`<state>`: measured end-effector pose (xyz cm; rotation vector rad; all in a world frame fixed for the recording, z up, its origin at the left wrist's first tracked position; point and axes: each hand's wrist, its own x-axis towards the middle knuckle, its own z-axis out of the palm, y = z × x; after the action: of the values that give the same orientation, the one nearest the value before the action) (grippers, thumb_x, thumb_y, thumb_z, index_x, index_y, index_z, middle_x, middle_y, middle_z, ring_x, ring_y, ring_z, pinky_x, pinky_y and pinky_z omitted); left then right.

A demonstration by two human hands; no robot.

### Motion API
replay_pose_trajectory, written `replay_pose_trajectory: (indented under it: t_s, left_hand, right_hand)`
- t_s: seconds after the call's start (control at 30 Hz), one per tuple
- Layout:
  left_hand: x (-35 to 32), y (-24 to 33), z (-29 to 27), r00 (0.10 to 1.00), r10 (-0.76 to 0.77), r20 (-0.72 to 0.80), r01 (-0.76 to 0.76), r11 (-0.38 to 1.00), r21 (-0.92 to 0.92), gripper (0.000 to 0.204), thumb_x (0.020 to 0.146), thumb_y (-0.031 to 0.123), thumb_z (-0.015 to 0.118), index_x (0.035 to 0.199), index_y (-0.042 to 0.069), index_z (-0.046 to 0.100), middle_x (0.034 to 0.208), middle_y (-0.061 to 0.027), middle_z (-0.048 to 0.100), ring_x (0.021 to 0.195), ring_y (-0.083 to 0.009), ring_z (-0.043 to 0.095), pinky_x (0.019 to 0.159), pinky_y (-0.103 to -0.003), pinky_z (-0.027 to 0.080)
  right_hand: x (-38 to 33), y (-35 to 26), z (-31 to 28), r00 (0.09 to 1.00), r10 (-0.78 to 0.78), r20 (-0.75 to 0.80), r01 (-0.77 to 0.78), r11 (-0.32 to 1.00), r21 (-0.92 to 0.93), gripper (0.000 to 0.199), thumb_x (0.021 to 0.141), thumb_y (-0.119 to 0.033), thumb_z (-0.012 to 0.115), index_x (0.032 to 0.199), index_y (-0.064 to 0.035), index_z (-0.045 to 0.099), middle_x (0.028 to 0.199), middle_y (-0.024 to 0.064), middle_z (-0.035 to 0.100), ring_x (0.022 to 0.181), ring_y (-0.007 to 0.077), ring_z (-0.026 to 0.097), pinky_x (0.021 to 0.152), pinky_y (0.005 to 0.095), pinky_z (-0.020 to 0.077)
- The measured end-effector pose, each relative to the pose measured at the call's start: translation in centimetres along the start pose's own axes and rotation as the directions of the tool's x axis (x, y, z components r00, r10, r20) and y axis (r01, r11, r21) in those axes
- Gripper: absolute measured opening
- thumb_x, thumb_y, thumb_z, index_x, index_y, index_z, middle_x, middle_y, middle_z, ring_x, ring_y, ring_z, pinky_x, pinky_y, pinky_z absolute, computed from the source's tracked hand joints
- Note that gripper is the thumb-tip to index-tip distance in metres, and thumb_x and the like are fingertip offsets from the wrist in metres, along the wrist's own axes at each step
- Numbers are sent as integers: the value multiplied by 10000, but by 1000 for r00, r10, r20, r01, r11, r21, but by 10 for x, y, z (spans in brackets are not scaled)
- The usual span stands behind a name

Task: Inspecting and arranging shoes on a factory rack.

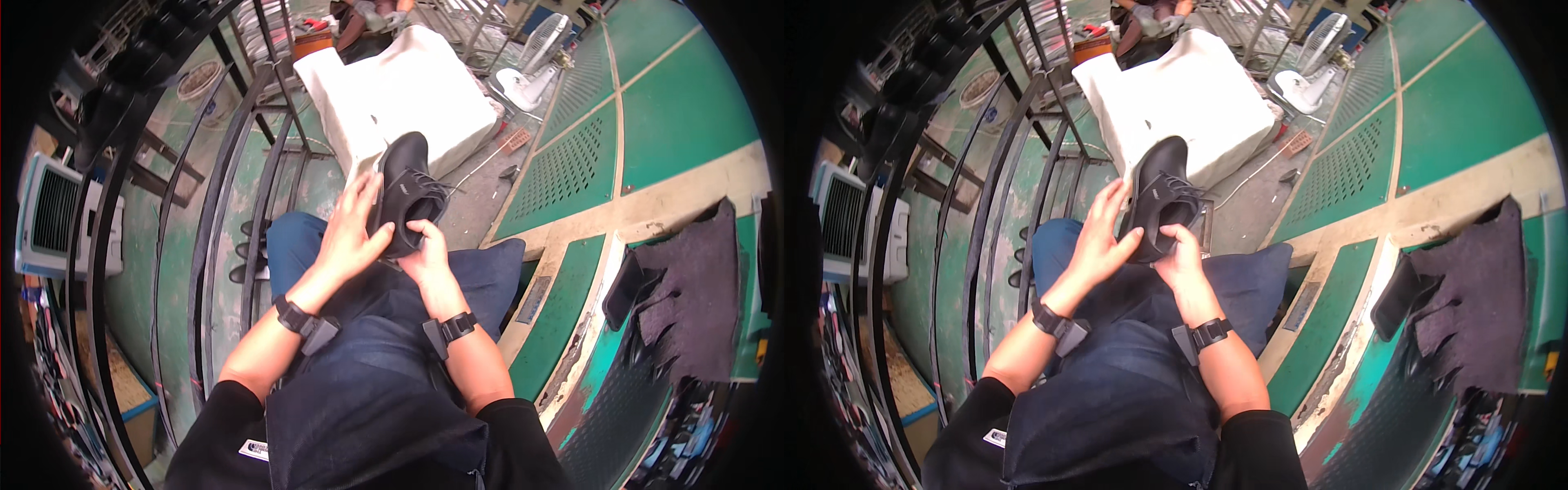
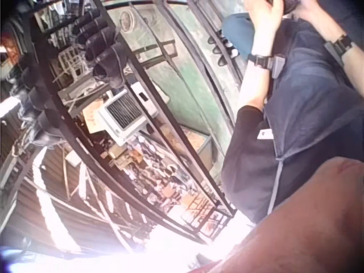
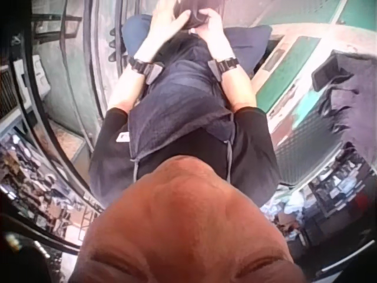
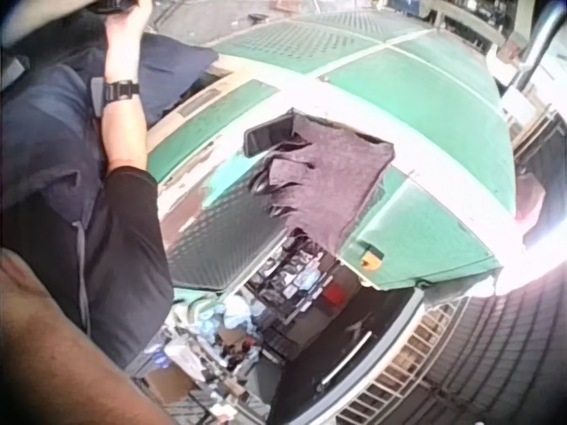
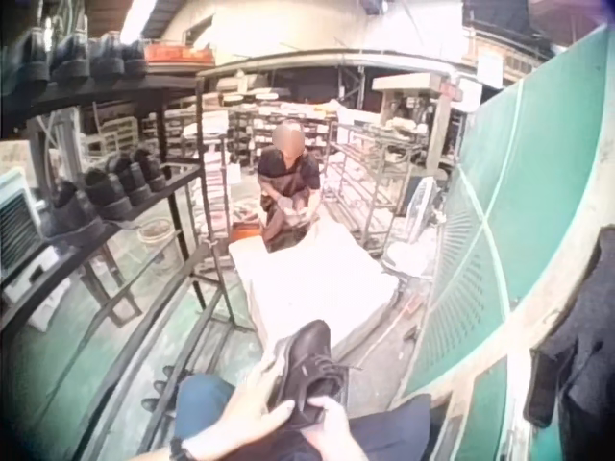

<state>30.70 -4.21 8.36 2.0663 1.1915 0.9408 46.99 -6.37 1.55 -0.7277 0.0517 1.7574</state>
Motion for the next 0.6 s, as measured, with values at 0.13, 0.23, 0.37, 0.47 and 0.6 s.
replay_pose_trajectory:
  t_s: [0.13,0.23,0.37,0.47,0.6]
  left_hand:
    - [2,19,16,971,187,148,-201,976,85,579,851,287,642,1351,22,518,1370,-194,517,1313,-363,446,1092,-460,347]
    - [-2,19,27,957,210,202,-239,962,130,551,849,316,646,1310,27,562,1337,-186,552,1287,-350,477,1082,-463,354]
    - [9,17,44,955,180,234,-198,978,57,631,831,383,646,1339,24,540,1369,-180,524,1317,-359,438,1095,-495,311]
    - [20,17,64,998,69,8,-69,994,84,796,763,491,684,1404,60,490,1493,-215,383,1423,-431,271,1149,-574,201]
    - [35,2,58,922,-42,385,-82,951,299,783,752,481,676,1450,199,462,1510,-206,373,1440,-397,269,1143,-591,217]
  right_hand:
    - [10,10,-28,1000,-27,13,25,991,134,269,876,-126,475,1072,37,559,1074,131,610,1035,271,584,935,427,461]
    - [-6,15,-22,996,-57,-75,65,992,109,319,925,-152,413,1144,36,549,1168,157,605,1118,292,571,1012,421,434]
    - [0,17,-44,995,-102,-13,103,976,192,340,965,-180,387,1183,28,546,1207,157,604,1162,295,563,1045,441,418]
    - [16,18,-72,988,-126,91,105,974,200,481,1021,-242,355,1423,22,380,1441,176,457,1322,268,467,1140,431,352]
    - [1,20,-33,975,-210,73,200,971,131,479,1023,-278,378,1443,-49,377,1463,159,432,1346,277,433,1128,454,361]
